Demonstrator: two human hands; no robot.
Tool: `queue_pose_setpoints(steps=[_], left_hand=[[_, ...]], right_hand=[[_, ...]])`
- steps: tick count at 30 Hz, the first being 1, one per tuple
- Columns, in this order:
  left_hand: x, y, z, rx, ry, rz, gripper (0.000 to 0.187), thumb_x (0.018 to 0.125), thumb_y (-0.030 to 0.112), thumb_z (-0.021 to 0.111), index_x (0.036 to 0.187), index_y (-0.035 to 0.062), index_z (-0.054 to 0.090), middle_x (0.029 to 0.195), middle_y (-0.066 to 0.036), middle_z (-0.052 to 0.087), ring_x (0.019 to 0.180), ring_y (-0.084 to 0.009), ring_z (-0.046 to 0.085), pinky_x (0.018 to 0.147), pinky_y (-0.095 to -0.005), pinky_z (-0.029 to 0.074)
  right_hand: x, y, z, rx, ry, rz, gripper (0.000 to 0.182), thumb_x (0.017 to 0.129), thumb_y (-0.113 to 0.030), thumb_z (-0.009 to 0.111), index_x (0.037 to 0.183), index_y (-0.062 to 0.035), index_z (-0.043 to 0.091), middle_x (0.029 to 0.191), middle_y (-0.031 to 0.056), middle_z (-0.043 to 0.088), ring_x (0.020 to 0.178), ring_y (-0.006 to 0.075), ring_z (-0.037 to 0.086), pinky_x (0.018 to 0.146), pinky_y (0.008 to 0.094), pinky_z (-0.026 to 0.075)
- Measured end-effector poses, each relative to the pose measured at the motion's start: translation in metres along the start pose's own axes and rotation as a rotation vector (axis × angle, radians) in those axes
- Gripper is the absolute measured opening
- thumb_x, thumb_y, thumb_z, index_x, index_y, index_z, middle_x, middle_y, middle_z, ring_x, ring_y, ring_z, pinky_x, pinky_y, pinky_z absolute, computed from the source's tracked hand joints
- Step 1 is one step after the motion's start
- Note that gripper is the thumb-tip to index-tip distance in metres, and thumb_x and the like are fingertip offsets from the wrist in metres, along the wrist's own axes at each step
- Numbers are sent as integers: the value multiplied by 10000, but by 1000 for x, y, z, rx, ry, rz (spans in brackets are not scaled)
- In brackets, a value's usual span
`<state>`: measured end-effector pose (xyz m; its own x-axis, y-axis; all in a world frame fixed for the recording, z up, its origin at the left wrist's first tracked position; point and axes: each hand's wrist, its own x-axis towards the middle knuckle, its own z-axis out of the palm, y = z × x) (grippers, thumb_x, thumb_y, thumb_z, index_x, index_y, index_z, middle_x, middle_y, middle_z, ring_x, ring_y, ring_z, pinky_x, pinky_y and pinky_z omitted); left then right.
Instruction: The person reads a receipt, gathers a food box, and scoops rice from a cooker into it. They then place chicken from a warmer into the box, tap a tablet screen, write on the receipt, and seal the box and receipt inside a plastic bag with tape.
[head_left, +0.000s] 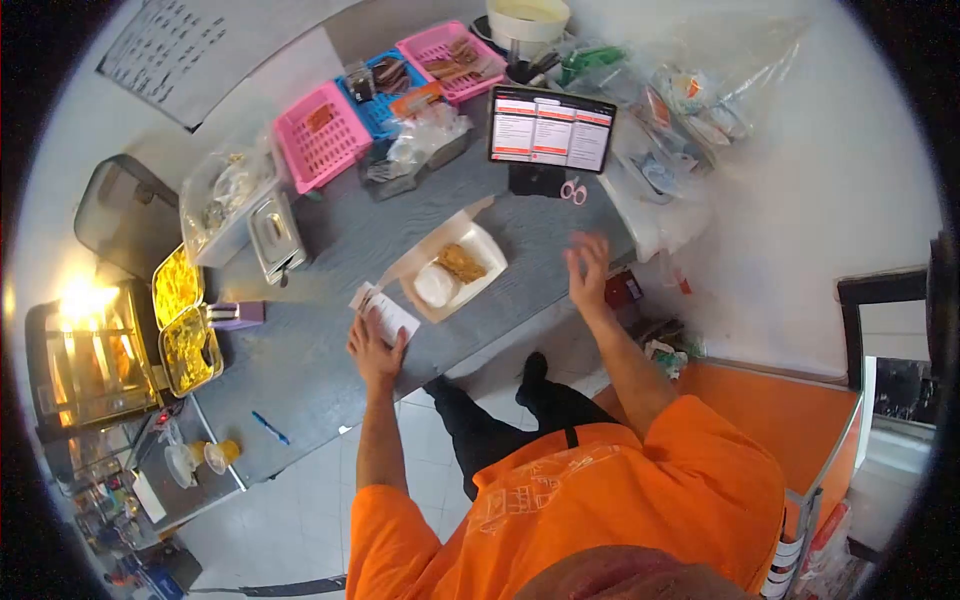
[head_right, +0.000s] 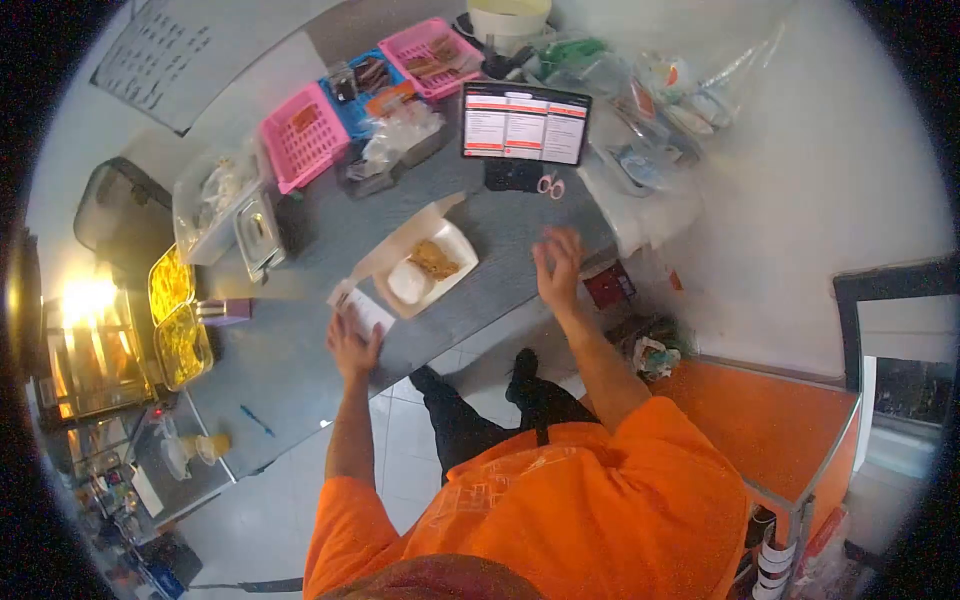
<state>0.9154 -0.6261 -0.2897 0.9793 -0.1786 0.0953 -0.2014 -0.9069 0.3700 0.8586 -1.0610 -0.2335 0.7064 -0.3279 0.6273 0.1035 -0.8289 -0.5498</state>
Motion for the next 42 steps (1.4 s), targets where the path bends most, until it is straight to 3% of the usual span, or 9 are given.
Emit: queue_pose_setpoints(steps=[2,6,19,23,29,34,35,38,42], left_hand=[[-4,5,-11,11,74,-9,714,818,589,651,1410,211,524,1563,-230,267,1428,-419,250,1117,-604,184],[-14,-28,-47,181,93,-111,724,819,607,647,1420,223,520,1587,-183,247,1461,-408,187,1127,-622,119],[-60,-195,-61,-117,84,-42,678,889,419,507,1493,132,390,1573,-36,348,1457,-211,294,1169,-511,198],[-65,-193,-75,41,59,-34,679,903,443,471,1504,143,370,1580,-2,341,1457,-197,296,1176,-513,189],[-60,-190,-76,-17,45,-32,652,904,474,488,1465,147,427,1542,-48,396,1425,-205,347,1149,-515,212],[-49,-183,-109,-61,-419,-166,728,874,587,567,1442,140,475,1540,-74,379,1415,-228,342,1156,-527,184],[-58,-187,-85,-75,-28,-97,780,836,637,596,1442,160,480,1529,-66,393,1399,-227,356,1156,-533,172],[-55,-184,-91,-113,12,-84,811,809,648,627,1463,200,454,1524,-57,394,1395,-229,365,1135,-533,197],[-55,-182,-88,-111,12,-92,837,791,666,635,1470,217,443,1530,-38,390,1398,-215,361,1142,-530,169]], right_hand=[[-34,-66,-8,388,-271,292,158,947,-159,611,937,-2,627,877,113,656,826,274,645,744,395,505],[-84,-179,19,568,-620,151,171,912,-193,650,875,-33,604,752,93,620,628,256,620,582,375,483],[-136,-541,366,318,-1178,-815,220,882,-225,612,1073,-122,646,1048,105,603,928,318,628,755,466,528],[-183,-571,416,267,-1246,-1112,238,842,-200,614,1067,-133,650,1124,92,566,1057,280,599,762,433,533],[-177,-567,415,186,-1176,-1286,150,809,-187,638,941,-114,638,959,54,599,855,280,642,659,362,545],[-46,-502,376,774,-819,-648,167,745,-57,678,821,-37,530,802,66,564,665,260,584,565,379,474],[-37,-472,357,746,-903,-164,161,774,-48,689,814,-42,532,753,37,555,620,194,576,574,346,473],[-34,-376,321,1005,-815,669,142,954,-148,571,856,-47,590,761,39,607,652,126,593,610,310,493],[-93,-350,280,839,-798,756,270,1015,-218,511,1026,4,665,838,104,693,658,119,618,623,296,499]])
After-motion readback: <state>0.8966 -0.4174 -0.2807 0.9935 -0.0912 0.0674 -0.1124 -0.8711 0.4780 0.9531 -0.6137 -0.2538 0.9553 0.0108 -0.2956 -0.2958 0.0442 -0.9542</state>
